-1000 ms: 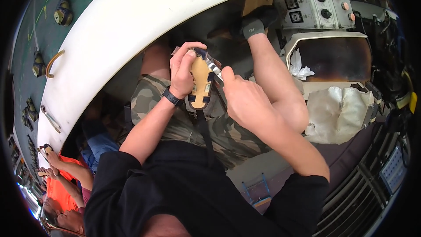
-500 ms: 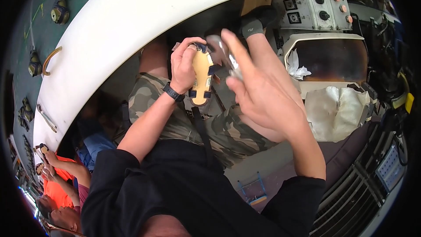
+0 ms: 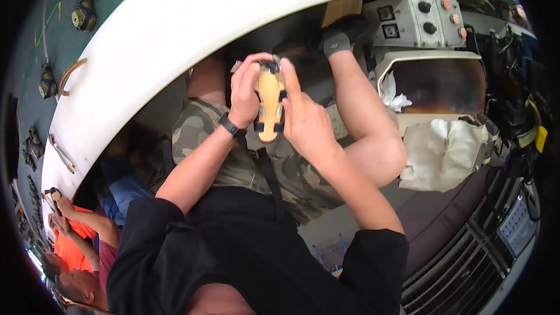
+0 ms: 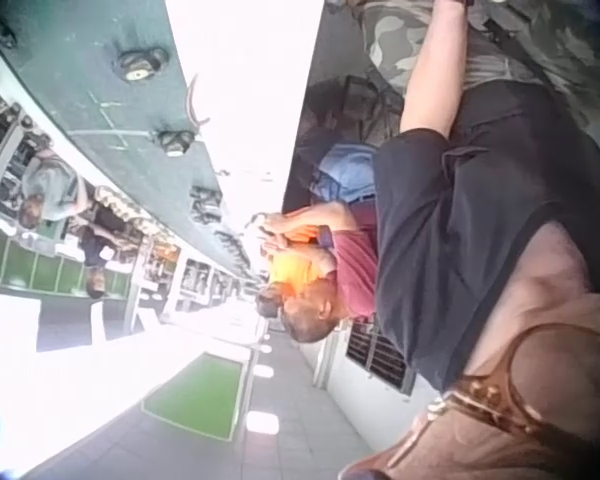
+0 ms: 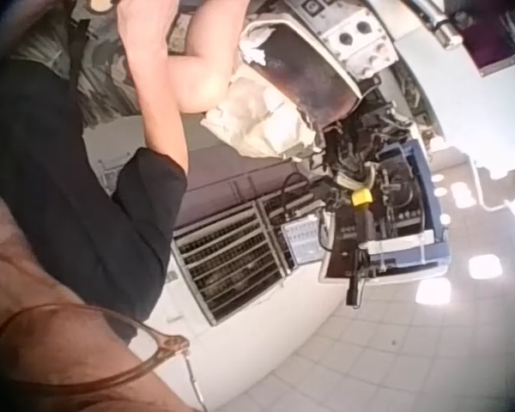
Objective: Assembling shoe components by stretching and securing the upper material onto a shoe last using pliers.
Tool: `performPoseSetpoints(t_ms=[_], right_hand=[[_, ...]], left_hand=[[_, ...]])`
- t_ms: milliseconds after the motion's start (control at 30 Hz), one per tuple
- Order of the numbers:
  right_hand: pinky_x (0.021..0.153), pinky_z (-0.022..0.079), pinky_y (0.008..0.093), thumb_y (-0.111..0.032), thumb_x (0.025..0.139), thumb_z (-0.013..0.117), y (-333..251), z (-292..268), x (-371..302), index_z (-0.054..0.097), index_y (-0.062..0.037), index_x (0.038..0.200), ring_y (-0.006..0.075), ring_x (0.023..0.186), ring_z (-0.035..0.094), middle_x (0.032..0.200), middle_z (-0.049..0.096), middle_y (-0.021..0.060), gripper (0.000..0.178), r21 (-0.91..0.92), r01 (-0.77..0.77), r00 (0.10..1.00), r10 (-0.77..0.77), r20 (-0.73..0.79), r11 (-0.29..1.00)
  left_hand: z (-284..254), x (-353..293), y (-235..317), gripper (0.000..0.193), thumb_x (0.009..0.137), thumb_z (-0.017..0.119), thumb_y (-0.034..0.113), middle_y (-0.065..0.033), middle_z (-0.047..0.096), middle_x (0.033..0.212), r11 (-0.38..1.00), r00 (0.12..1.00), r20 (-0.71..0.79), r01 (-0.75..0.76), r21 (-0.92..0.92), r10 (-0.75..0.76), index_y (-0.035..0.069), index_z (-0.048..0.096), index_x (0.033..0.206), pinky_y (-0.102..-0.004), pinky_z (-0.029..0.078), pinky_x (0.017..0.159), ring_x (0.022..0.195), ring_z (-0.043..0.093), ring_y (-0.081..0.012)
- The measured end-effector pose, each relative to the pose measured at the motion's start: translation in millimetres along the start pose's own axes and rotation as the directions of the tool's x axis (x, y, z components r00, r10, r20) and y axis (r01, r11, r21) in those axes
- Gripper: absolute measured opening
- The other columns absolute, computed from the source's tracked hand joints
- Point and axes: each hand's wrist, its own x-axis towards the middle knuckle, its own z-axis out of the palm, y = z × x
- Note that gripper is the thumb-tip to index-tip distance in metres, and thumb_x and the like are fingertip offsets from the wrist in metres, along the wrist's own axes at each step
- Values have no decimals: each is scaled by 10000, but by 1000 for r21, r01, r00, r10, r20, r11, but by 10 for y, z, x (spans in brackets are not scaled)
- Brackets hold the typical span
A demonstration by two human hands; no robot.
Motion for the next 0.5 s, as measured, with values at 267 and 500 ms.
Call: performPoseSetpoints(t_ms=[267,500], right_hand=[[768,528,455,-49,1007,474,-137,-510,-56,-16,-137,1618,397,840,685,986,695,222,788,222,-304,891,194,411,926],[830,528,386,-16,1016,465,-184,-598,167,42,-117,1617,281,872,678,990,670,177,742,213,-223,855,85,512,951]], left_hand=[[-33,-87,56,369,998,347,168,-92,636,1008,992,997,32,-76,102,73,9,584,1233,-286,472,792,845,580,-154],[-14,-130,61,360,997,363,171,-108,663,992,999,999,30,-26,28,25,6,596,1216,-300,491,802,871,615,-180]])
